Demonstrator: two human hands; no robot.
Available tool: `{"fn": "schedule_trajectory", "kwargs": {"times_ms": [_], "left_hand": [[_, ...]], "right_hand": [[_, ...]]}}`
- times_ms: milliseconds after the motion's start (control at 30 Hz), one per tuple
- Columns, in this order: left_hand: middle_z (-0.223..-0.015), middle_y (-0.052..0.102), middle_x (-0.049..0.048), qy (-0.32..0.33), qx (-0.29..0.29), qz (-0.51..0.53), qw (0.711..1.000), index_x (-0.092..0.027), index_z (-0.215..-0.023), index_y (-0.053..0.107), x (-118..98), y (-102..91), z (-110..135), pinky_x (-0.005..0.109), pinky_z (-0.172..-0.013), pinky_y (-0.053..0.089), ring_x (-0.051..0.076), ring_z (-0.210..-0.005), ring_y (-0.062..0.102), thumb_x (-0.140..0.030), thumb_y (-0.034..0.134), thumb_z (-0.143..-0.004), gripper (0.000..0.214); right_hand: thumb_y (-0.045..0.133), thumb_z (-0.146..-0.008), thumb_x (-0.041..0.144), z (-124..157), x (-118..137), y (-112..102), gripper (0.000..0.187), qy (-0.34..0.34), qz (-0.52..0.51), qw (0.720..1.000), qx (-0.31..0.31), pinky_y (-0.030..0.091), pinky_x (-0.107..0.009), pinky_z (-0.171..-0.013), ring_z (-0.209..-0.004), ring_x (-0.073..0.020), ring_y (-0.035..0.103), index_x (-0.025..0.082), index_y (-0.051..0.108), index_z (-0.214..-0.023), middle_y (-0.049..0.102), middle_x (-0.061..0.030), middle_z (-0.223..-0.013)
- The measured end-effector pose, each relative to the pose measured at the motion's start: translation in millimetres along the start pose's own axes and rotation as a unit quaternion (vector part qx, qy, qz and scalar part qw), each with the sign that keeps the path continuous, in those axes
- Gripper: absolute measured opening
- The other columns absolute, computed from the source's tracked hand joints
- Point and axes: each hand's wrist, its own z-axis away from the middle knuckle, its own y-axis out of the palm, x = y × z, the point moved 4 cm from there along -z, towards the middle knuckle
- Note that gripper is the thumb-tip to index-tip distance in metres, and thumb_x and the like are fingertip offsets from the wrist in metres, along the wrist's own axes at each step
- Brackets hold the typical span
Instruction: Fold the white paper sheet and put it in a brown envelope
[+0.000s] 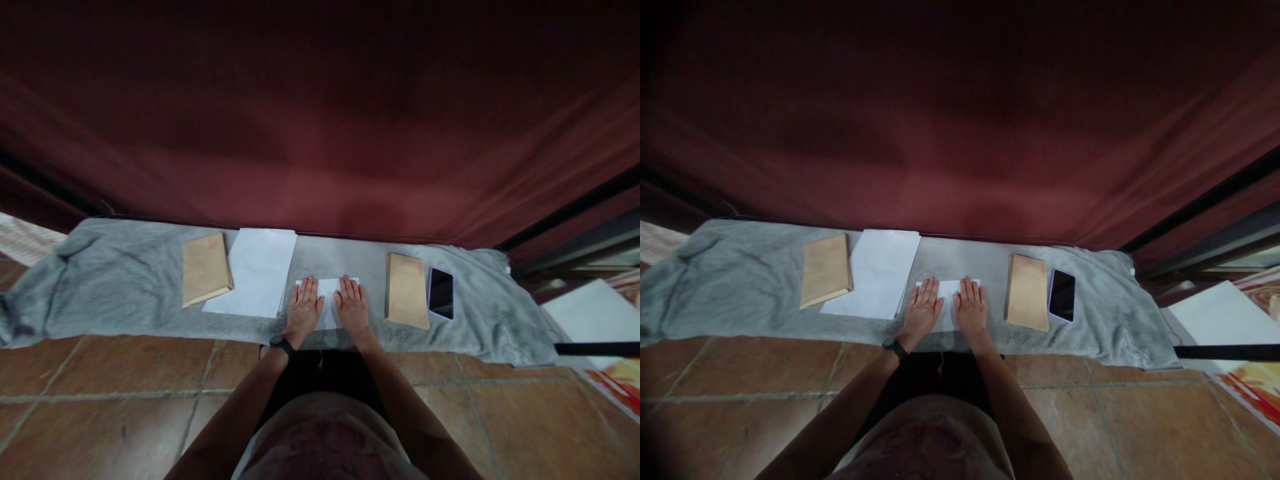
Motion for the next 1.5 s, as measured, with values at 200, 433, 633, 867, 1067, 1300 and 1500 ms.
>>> {"fn": "schedule_trajectory", "kwargs": {"times_ms": [200,433,633,867,1067,1300,1500], "left_hand": [[-0.161,0.035,0.0163,-0.023,-0.025,0.002,0.999,-0.006,-0.153,0.037,8.5,2.0,3.8,0.048,-0.124,0.024,0.027,-0.152,0.027,-0.036,0.030,-0.103,0.059],[-0.159,0.037,0.0174,-0.046,-0.058,0.030,0.997,-0.009,-0.156,0.032,15.7,2.7,8.2,0.052,-0.122,0.028,0.028,-0.151,0.030,-0.036,0.032,-0.102,0.060],[-0.158,0.039,0.0192,-0.057,-0.064,0.020,0.996,-0.006,-0.154,0.034,17.2,1.5,9.7,0.051,-0.121,0.031,0.029,-0.151,0.030,-0.037,0.031,-0.102,0.061],[-0.157,0.040,0.0210,-0.054,-0.068,0.023,0.996,-0.004,-0.153,0.036,17.8,-4.7,9.7,0.051,-0.121,0.032,0.031,-0.149,0.033,-0.038,0.030,-0.103,0.061],[-0.160,0.037,0.0176,-0.004,-0.051,0.031,0.998,-0.008,-0.155,0.033,-4.2,-10.9,11.5,0.052,-0.123,0.029,0.029,-0.152,0.028,-0.035,0.030,-0.103,0.059],[-0.161,0.037,0.0139,0.066,0.013,0.036,0.997,-0.009,-0.156,0.033,-34.6,-1.2,16.4,0.048,-0.125,0.027,0.024,-0.153,0.026,-0.019,0.026,-0.100,0.057],[-0.161,0.035,0.0150,0.040,0.016,0.016,0.999,-0.006,-0.153,0.037,-21.5,-1.1,16.9,0.047,-0.125,0.025,0.025,-0.153,0.026,-0.026,0.030,-0.102,0.056]], "right_hand": [[0.032,-0.107,0.035,1.0,-12.7,-3.3,0.052,0.034,0.003,0.999,-0.023,0.030,-0.050,-0.118,-0.143,-0.0284,0.042,0.010,0.043,-0.152,0.046,-0.0160,-0.155],[0.029,-0.107,0.036,6.3,-24.2,-4.1,0.055,0.056,0.006,0.997,-0.050,0.032,-0.051,-0.117,-0.142,-0.0299,0.043,0.009,0.040,-0.153,0.047,-0.0176,-0.154],[0.030,-0.107,0.036,9.1,-26.8,-4.6,0.056,0.066,0.016,0.996,-0.057,0.031,-0.050,-0.117,-0.142,-0.0305,0.043,0.006,0.039,-0.153,0.045,-0.0193,-0.155],[0.030,-0.107,0.035,11.3,-30.0,-7.9,0.055,0.082,0.006,0.995,-0.061,0.032,-0.050,-0.118,-0.144,-0.0301,0.041,0.005,0.041,-0.152,0.044,-0.0204,-0.155],[0.030,-0.107,0.032,12.0,-18.2,-13.2,0.054,0.036,-0.023,0.998,-0.053,0.033,-0.050,-0.118,-0.147,-0.0278,0.037,0.005,0.040,-0.152,0.045,-0.0199,-0.155],[0.033,-0.105,0.024,16.1,14.2,-8.1,0.048,-0.076,-0.058,0.995,0.039,0.030,-0.045,-0.122,-0.147,-0.0214,0.038,0.012,0.047,-0.149,0.046,-0.0123,-0.156],[0.034,-0.106,0.032,16.1,11.4,-7.6,0.048,-0.047,-0.042,0.997,0.032,0.028,-0.047,-0.122,-0.148,-0.0243,0.037,0.015,0.046,-0.150,0.043,-0.0106,-0.158]]}}
